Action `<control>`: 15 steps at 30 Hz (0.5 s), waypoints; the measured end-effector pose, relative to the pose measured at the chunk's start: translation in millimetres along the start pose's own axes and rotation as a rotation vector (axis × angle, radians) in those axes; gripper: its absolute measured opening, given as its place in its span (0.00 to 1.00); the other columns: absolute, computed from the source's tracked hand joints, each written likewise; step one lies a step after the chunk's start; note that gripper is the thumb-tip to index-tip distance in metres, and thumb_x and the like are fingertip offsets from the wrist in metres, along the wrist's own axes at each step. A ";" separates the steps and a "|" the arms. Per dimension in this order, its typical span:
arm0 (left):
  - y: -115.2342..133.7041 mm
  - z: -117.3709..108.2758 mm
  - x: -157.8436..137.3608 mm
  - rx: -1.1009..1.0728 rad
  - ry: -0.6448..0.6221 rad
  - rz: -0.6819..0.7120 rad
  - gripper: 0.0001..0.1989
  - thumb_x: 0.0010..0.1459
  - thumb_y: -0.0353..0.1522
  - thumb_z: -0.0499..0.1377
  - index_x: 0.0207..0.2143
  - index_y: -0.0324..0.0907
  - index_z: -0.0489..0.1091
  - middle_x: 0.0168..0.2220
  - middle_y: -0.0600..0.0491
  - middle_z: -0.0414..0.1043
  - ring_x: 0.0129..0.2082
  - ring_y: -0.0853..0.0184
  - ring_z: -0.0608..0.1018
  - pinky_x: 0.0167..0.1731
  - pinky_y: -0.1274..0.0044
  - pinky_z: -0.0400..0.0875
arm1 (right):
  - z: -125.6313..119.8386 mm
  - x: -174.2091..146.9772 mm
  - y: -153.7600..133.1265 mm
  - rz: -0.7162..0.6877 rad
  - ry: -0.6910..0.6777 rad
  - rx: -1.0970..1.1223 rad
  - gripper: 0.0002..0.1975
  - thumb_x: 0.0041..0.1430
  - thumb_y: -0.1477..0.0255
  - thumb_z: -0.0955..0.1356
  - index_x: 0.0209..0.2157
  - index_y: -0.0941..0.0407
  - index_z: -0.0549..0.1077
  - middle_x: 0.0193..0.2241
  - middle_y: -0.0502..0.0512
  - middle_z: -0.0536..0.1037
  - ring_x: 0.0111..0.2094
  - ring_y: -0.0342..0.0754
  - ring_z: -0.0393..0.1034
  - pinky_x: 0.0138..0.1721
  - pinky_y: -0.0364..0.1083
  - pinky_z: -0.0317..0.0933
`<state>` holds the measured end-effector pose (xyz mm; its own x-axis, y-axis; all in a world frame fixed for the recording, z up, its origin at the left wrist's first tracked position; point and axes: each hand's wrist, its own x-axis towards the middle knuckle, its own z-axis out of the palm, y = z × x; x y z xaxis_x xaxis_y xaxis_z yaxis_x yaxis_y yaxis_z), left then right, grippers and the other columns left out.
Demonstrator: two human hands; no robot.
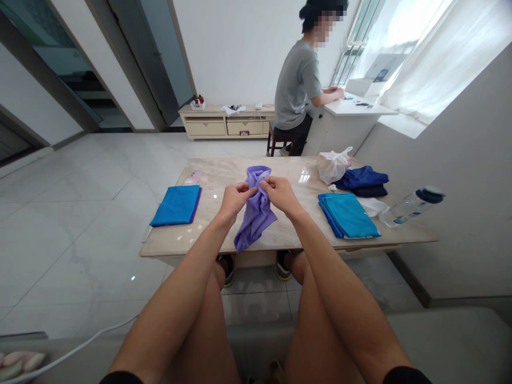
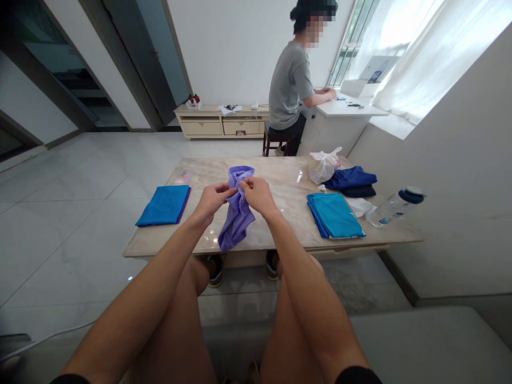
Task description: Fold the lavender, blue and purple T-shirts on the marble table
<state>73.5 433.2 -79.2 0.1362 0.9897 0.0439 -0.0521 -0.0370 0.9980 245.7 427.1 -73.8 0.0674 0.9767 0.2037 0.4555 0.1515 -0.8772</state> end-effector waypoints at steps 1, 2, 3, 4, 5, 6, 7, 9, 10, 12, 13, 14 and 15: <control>-2.9 0.1 0.3 0.001 -0.003 -0.005 0.21 0.45 0.45 0.81 0.32 0.39 0.85 0.31 0.50 0.81 0.31 0.67 0.74 0.34 0.76 0.65 | -1.6 -0.8 1.6 -0.003 -0.012 -0.010 0.13 0.68 0.66 0.68 0.33 0.56 0.81 0.28 0.51 0.82 0.31 0.48 0.74 0.35 0.44 0.63; -5.7 0.4 0.8 0.004 -0.003 -0.008 0.20 0.45 0.44 0.81 0.32 0.39 0.85 0.31 0.50 0.81 0.31 0.67 0.74 0.34 0.76 0.65 | -3.2 -1.9 2.9 -0.007 -0.021 -0.022 0.13 0.68 0.66 0.67 0.31 0.56 0.80 0.27 0.50 0.80 0.31 0.47 0.72 0.34 0.44 0.62; -8.1 0.8 1.5 0.007 -0.001 -0.011 0.20 0.45 0.44 0.81 0.32 0.39 0.85 0.31 0.49 0.82 0.31 0.67 0.75 0.34 0.76 0.66 | -4.7 -3.0 3.8 -0.013 -0.029 -0.035 0.14 0.67 0.65 0.67 0.30 0.56 0.79 0.26 0.50 0.79 0.30 0.47 0.71 0.34 0.44 0.61; -10.1 1.2 2.4 0.007 0.002 -0.016 0.19 0.44 0.43 0.81 0.32 0.38 0.85 0.31 0.49 0.82 0.31 0.67 0.75 0.34 0.76 0.66 | -6.2 -4.1 4.5 -0.020 -0.038 -0.043 0.15 0.67 0.65 0.67 0.28 0.55 0.78 0.25 0.49 0.77 0.30 0.46 0.69 0.33 0.43 0.59; -11.5 1.5 3.5 0.003 0.007 -0.022 0.19 0.44 0.42 0.82 0.32 0.38 0.85 0.31 0.49 0.82 0.31 0.67 0.76 0.34 0.76 0.67 | -7.7 -5.0 4.8 -0.027 -0.043 -0.042 0.15 0.67 0.64 0.68 0.27 0.55 0.77 0.24 0.49 0.76 0.29 0.46 0.68 0.33 0.43 0.59; -12.3 1.7 4.8 -0.006 0.010 -0.026 0.18 0.44 0.41 0.82 0.32 0.39 0.84 0.31 0.49 0.82 0.31 0.67 0.76 0.33 0.76 0.67 | -9.1 -5.5 4.9 -0.030 -0.043 -0.034 0.16 0.67 0.63 0.68 0.27 0.55 0.77 0.24 0.48 0.76 0.29 0.46 0.68 0.32 0.43 0.58; -12.5 1.6 6.3 -0.023 0.013 -0.029 0.18 0.44 0.41 0.82 0.31 0.39 0.84 0.31 0.49 0.82 0.31 0.67 0.76 0.33 0.76 0.68 | -10.7 -5.6 4.8 -0.028 -0.036 -0.020 0.16 0.66 0.62 0.68 0.28 0.56 0.77 0.24 0.48 0.75 0.29 0.46 0.67 0.32 0.43 0.58; -11.4 1.0 9.0 -0.077 0.021 -0.031 0.18 0.45 0.40 0.81 0.31 0.39 0.81 0.31 0.50 0.82 0.31 0.67 0.77 0.33 0.77 0.68 | -14.5 -4.3 4.8 -0.013 -0.008 0.021 0.15 0.66 0.61 0.68 0.30 0.56 0.78 0.25 0.49 0.75 0.29 0.46 0.67 0.32 0.44 0.58; -10.4 0.6 10.1 -0.108 0.029 -0.030 0.19 0.46 0.40 0.81 0.31 0.40 0.79 0.31 0.50 0.81 0.31 0.67 0.77 0.33 0.77 0.69 | -16.9 -3.1 5.0 -0.003 0.008 0.041 0.15 0.66 0.61 0.68 0.32 0.57 0.79 0.25 0.49 0.75 0.29 0.46 0.66 0.32 0.44 0.58; -8.0 -0.4 11.4 -0.151 0.040 -0.033 0.20 0.47 0.40 0.81 0.31 0.42 0.75 0.29 0.52 0.79 0.31 0.68 0.77 0.33 0.77 0.69 | -22.4 -0.3 6.1 0.016 0.042 0.079 0.14 0.66 0.61 0.68 0.34 0.57 0.79 0.26 0.49 0.76 0.30 0.46 0.66 0.32 0.44 0.58; -6.8 -0.9 11.5 -0.158 0.042 -0.037 0.20 0.48 0.40 0.80 0.31 0.42 0.74 0.29 0.53 0.78 0.30 0.68 0.77 0.32 0.78 0.69 | -25.4 0.9 6.9 0.023 0.063 0.095 0.14 0.66 0.61 0.68 0.34 0.57 0.79 0.26 0.49 0.76 0.30 0.46 0.66 0.33 0.44 0.59; -5.7 -1.5 11.5 -0.155 0.042 -0.042 0.20 0.50 0.40 0.80 0.32 0.43 0.73 0.28 0.54 0.77 0.30 0.68 0.77 0.32 0.78 0.69 | -28.5 1.8 7.7 0.028 0.087 0.105 0.14 0.67 0.61 0.68 0.34 0.56 0.78 0.27 0.50 0.76 0.31 0.46 0.67 0.34 0.45 0.59; -4.7 -2.4 11.4 -0.144 0.045 -0.048 0.19 0.51 0.39 0.79 0.32 0.43 0.72 0.28 0.55 0.77 0.29 0.68 0.76 0.31 0.78 0.68 | -31.7 2.3 8.4 0.032 0.113 0.108 0.14 0.67 0.61 0.68 0.32 0.56 0.76 0.27 0.50 0.76 0.31 0.46 0.67 0.35 0.45 0.60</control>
<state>72.9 445.0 -83.5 0.0978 0.9952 -0.0093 -0.1883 0.0277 0.9817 277.8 425.8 -66.9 0.1830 0.9588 0.2171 0.3535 0.1419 -0.9246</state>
